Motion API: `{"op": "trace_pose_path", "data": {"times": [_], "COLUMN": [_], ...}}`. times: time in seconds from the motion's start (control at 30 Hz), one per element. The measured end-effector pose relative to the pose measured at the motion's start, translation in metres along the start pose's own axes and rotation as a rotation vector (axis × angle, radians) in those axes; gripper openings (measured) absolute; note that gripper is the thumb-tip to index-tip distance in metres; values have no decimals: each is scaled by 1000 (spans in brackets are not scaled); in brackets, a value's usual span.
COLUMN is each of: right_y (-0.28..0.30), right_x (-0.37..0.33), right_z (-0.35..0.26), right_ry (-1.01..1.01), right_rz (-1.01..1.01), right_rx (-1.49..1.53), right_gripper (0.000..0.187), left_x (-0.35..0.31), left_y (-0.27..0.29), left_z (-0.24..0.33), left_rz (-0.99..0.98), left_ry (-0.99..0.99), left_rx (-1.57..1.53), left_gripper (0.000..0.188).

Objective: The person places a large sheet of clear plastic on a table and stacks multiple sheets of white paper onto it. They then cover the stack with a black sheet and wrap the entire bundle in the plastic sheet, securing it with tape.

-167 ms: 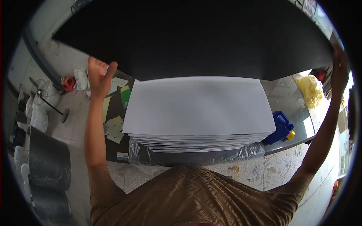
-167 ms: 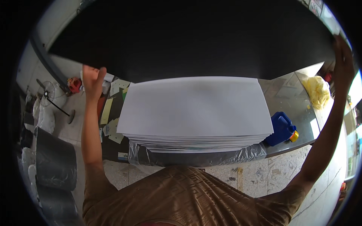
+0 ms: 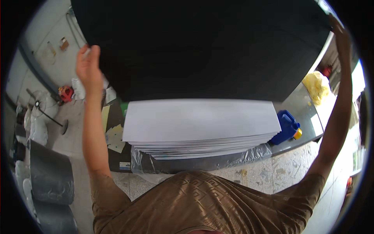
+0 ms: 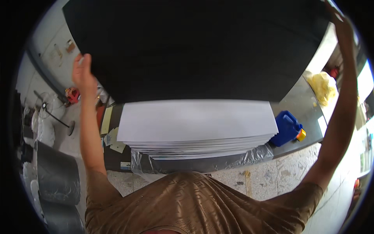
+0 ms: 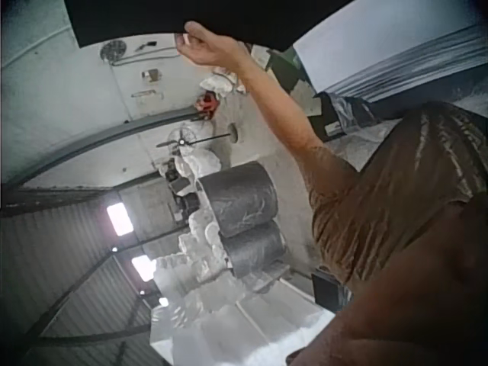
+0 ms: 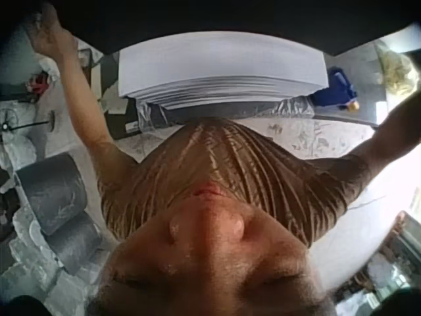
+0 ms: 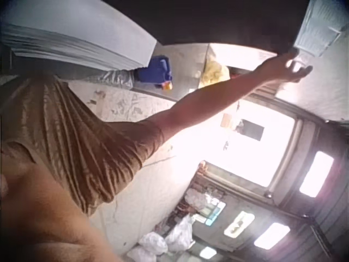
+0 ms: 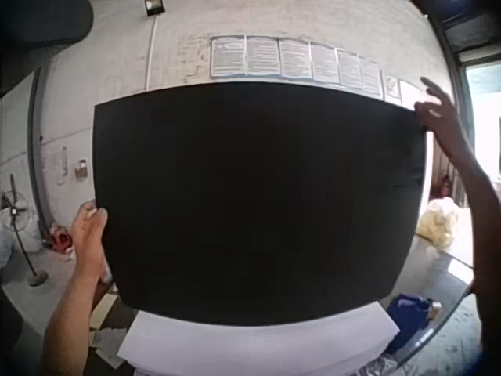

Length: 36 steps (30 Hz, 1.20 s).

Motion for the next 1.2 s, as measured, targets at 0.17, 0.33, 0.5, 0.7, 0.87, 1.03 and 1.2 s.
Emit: {"op": "trace_pose_path", "data": {"times": [0.17,0.33,0.5,0.7,0.87,1.03,1.2], "right_y": [-62,-68,-100,-78,-11,2,-1], "right_x": [-162,-285,-339,-343,-368,-397,-414], "right_z": [-10,-32,-13,-8,-13,-11,-15], "right_ry": [-424,-507,-362,-517,-230,-238,-460], "right_rz": [-702,-1159,-1238,-1029,-1054,-947,-799], "right_rx": [271,378,465,665,506,428,658], "right_gripper": [60,64,57,70,95,107,104], "left_x": [-10,-52,-75,-92,-111,-131,-129], "left_y": [36,87,83,99,113,59,48], "left_z": [-18,-102,-138,-154,-156,-122,-126], "left_rz": [-37,-71,-154,-171,-247,-427,-527], "left_ry": [317,603,710,790,846,834,787], "left_rx": [377,423,624,678,536,535,586], "left_gripper": [33,31,29,29,35,50,59]}}
Point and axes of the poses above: each hand's wrist, its own x-axis towards the middle knuckle, its own y-axis out of the back of the hand, z = x × y, the point moved 5 cm from there along x, towards the middle knuckle, and after that the axes turned 10 degrees about -x, right-handed, at the moved point
